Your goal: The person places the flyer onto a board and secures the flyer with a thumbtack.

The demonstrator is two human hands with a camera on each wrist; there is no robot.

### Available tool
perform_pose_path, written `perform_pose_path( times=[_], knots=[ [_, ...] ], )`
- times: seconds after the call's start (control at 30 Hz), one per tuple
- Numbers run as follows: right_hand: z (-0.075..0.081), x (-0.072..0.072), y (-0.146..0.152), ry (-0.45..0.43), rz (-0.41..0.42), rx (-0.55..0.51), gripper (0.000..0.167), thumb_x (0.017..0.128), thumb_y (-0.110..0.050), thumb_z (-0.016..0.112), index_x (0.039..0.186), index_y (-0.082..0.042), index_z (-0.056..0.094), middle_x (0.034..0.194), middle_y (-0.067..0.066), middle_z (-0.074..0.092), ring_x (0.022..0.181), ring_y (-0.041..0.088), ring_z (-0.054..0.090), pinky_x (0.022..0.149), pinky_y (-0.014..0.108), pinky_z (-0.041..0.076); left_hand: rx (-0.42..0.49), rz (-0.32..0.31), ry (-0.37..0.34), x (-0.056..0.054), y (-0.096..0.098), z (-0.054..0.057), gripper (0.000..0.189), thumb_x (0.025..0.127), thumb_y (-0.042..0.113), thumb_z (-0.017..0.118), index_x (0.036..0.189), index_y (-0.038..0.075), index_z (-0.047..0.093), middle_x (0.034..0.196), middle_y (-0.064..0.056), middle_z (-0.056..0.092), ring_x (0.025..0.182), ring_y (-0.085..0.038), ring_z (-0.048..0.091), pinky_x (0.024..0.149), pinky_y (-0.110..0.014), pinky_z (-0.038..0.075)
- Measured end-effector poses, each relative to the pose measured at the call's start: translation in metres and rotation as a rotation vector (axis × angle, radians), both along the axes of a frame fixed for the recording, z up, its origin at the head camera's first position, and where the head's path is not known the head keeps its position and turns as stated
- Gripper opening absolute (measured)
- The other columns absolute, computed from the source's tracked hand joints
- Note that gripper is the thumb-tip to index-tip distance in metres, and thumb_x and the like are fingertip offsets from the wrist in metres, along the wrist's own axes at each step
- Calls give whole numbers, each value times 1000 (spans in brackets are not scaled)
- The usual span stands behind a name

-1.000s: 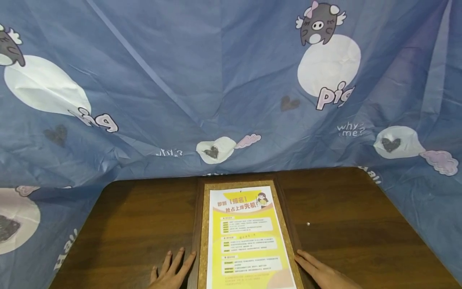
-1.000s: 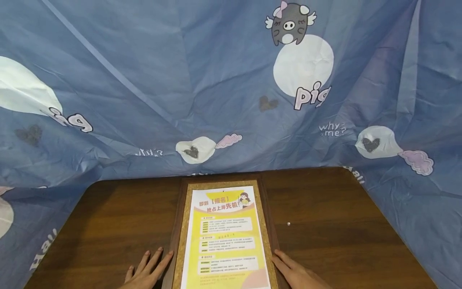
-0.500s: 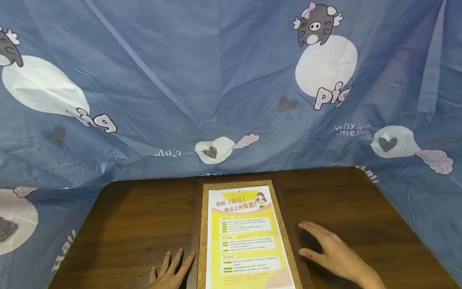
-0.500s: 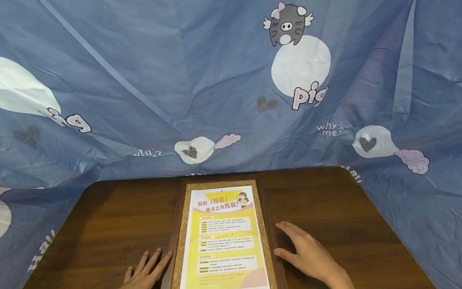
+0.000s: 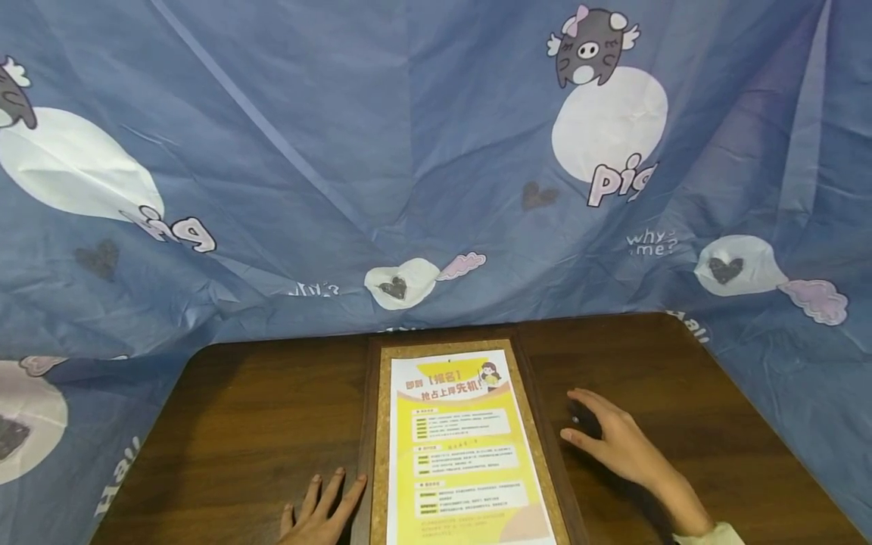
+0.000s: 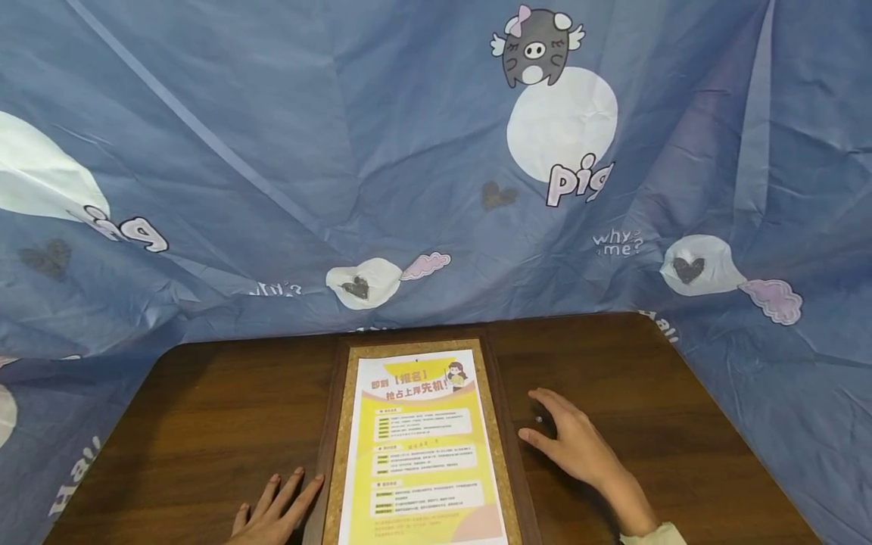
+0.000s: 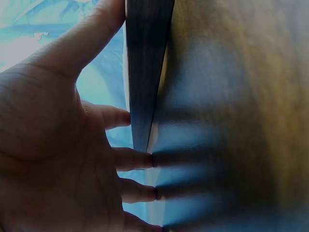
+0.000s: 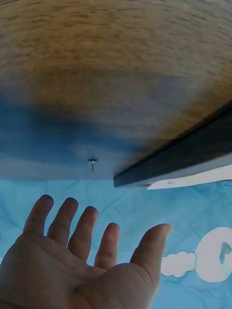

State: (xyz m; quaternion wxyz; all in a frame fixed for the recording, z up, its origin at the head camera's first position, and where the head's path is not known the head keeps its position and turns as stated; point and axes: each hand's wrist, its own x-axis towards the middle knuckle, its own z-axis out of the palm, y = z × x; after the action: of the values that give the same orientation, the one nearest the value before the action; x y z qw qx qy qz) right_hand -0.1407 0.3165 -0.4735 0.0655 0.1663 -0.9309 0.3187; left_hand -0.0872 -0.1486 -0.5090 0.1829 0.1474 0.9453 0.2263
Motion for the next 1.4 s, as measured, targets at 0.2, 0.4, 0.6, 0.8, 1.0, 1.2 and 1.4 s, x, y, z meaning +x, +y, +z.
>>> perform_pose_path(
  times=[0.2, 0.4, 0.6, 0.8, 1.0, 1.2, 1.4],
  knots=[
    [-9, -6, 3, -32, -19, -19, 64, 92, -30, 72, 139, 6, 48, 141, 31, 47, 128, 52, 44, 98, 66, 39, -5, -24, 12, 0, -1, 0, 103, 79, 73, 64, 157, 20, 24, 158, -26, 22, 138, -60, 18, 88, -88, 13],
    [-16, -10, 6, -59, -34, -20, 65, 91, -30, 73, 139, 7, 48, 141, 31, 47, 129, 51, 43, 99, 66, 37, -6, -43, 24, -1, -2, -1, 104, 79, 73, 64, 157, 19, 23, 158, -26, 22, 137, -60, 18, 86, -89, 15],
    [-21, -11, 10, -106, -42, -17, 67, 92, -33, 72, 140, 6, 47, 142, 31, 45, 130, 52, 41, 100, 66, 36, -1, -56, 30, -1, -4, -1, 106, 78, 72, 66, 157, 17, 22, 157, -28, 23, 137, -60, 19, 86, -88, 15],
    [-24, -12, 13, -129, -38, -20, 68, 92, -34, 72, 140, 7, 47, 143, 32, 44, 130, 53, 41, 100, 67, 36, 8, -60, 13, -1, -4, 1, 108, 77, 72, 68, 157, 17, 21, 157, -28, 21, 138, -61, 17, 87, -88, 14],
    [-24, -12, 15, -114, -35, 1, 66, 91, -34, 73, 138, 6, 49, 141, 32, 45, 129, 52, 42, 99, 66, 37, 2, -86, 5, -2, -6, 0, 111, 76, 70, 70, 157, 14, 20, 157, -30, 19, 137, -62, 16, 86, -88, 14],
    [-24, -12, 16, -114, -25, 19, 64, 90, -34, 74, 136, 4, 52, 141, 33, 44, 128, 54, 42, 96, 67, 39, 16, -116, -3, -3, -7, 3, 113, 76, 68, 72, 157, 11, 17, 157, -32, 17, 137, -63, 15, 85, -89, 15],
    [-29, -13, 18, -92, -30, 17, 61, 88, -31, 77, 134, 4, 55, 140, 32, 45, 128, 54, 42, 96, 67, 39, 23, -131, -11, -3, -7, 6, 113, 77, 66, 72, 157, 10, 15, 156, -33, 16, 136, -64, 14, 85, -89, 15]
  ],
)
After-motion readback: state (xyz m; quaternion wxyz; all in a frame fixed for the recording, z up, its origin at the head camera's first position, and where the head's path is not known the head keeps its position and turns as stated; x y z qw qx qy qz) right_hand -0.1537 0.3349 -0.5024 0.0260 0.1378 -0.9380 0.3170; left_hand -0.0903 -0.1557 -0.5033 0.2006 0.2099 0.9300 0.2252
